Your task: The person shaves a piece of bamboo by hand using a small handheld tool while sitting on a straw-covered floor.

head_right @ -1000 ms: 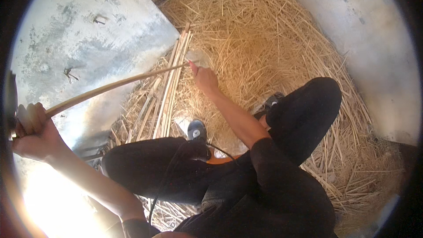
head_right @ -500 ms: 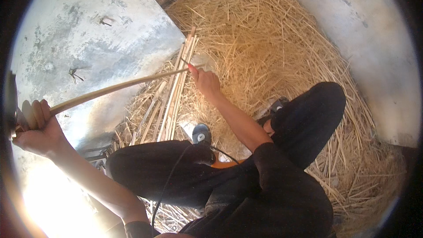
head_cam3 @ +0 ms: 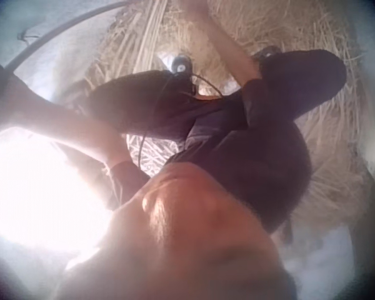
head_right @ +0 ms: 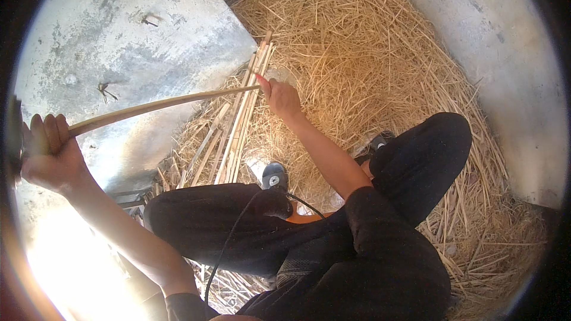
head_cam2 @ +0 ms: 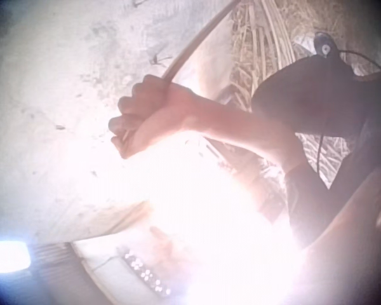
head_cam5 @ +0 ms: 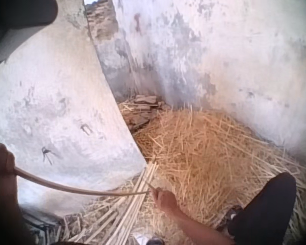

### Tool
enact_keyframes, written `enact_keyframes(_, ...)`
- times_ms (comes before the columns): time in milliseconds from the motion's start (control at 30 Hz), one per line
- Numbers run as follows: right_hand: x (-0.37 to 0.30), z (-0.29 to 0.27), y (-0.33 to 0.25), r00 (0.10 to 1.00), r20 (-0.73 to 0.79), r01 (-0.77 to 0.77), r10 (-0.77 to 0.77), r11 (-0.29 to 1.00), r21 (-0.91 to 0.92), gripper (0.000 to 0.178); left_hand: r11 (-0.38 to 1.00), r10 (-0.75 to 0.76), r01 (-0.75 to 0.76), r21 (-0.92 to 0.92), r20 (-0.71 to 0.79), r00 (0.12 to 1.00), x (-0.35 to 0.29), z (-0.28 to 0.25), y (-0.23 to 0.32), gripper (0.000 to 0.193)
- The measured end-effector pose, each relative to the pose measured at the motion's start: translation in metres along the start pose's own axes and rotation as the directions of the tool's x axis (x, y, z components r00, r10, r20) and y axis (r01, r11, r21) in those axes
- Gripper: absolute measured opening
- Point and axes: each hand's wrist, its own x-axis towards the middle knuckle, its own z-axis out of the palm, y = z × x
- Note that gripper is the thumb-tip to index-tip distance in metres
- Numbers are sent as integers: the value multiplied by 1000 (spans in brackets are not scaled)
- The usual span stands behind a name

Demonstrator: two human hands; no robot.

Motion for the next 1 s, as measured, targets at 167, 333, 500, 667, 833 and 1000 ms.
enact_keyframes(167,32,17,53,952,261,-104,158,972,-209,58,984,-68,110,-138,277,958,7,2,2,22)
enact_keyframes(333,9,10,15,983,173,-59,64,998,-30,52,913,-123,298,-279,507,853,11,-24,1,40)
enact_keyframes(500,8,37,87,967,209,-102,147,972,-213,70,925,-93,258,-279,492,866,16,-41,1,49)
enact_keyframes(667,47,36,98,570,763,-748,304,577,329,57,963,-83,163,-213,341,937,18,-22,-3,64)
enact_keyframes(833,19,12,39,998,-4,-57,61,947,315,54,880,362,29,475,-707,608,8,69,-33,75)
enact_keyframes(1000,12,21,66,934,302,-115,189,962,-248,51,897,353,-6,441,-709,611,14,82,-32,68)
